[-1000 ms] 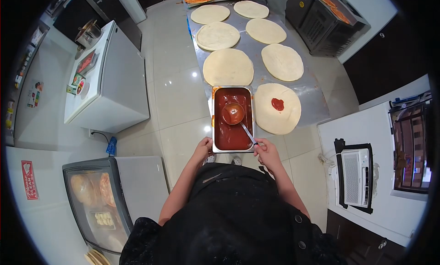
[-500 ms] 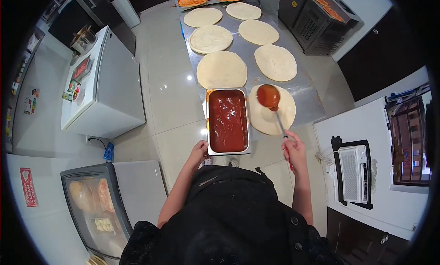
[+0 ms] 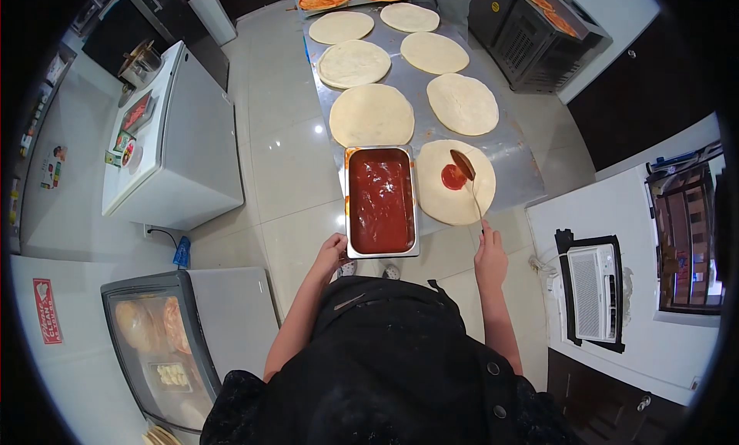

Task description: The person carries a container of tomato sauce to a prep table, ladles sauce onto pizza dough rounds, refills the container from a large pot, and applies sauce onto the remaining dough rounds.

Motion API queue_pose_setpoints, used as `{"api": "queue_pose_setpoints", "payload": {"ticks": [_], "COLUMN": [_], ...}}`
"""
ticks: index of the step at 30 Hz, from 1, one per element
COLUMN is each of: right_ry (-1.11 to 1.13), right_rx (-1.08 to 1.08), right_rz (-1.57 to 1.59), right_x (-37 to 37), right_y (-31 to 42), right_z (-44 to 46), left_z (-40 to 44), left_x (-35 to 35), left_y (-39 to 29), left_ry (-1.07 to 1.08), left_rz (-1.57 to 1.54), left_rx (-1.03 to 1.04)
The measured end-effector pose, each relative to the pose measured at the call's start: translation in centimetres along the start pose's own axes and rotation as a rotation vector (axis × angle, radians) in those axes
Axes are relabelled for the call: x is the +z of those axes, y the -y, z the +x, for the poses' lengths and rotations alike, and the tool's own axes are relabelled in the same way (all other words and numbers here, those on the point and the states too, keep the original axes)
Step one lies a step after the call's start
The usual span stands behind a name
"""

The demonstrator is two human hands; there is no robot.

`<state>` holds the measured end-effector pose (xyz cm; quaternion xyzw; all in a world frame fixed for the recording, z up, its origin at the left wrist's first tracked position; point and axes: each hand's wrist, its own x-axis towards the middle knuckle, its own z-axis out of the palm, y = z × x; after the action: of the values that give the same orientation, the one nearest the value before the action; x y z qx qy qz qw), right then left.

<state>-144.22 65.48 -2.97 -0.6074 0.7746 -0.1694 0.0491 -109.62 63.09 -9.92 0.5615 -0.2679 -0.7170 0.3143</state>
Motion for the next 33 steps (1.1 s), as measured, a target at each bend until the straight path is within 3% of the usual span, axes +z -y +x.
{"api": "queue_pose_setpoints", "payload": {"ticks": [20, 22, 23, 25, 29, 32, 33], "right_ry": [-0.041, -0.018, -0.013, 0.139, 0.2, 0.362, 0.279], "right_rx": [0.018, 0.106, 0.102, 0.429, 0.421, 0.241, -0.018], "right_rz": [0.173, 0.533, 0.534, 1.095, 1.232, 1.026, 0.785], "right_x": [0.6, 1.5, 1.3, 0.5, -1.4, -0.8, 0.0], "right_y": [-0.4, -1.4, -1.1, -0.7, 2.1, 3.3, 3.9], "right_z": [-0.5, -0.5, -0.4, -0.2, 0.1, 0.5, 0.6], "left_z": [-0.3, -0.3, -0.3, -0.4, -0.2, -0.2, -0.3], "left_x": [0.1, 0.1, 0.2, 0.5, 0.5, 0.6, 0.7], "left_y": [-0.4, -0.3, -0.3, -0.4, -0.1, -0.2, -0.3], "left_ry": [-0.014, -0.02, -0.026, -0.038, -0.06, -0.057, -0.06], "left_rz": [0.01, 0.01, 0.001, -0.012, -0.054, -0.054, -0.053], "left_rx": [-0.011, -0.005, -0.008, -0.011, 0.032, 0.033, 0.027]}}
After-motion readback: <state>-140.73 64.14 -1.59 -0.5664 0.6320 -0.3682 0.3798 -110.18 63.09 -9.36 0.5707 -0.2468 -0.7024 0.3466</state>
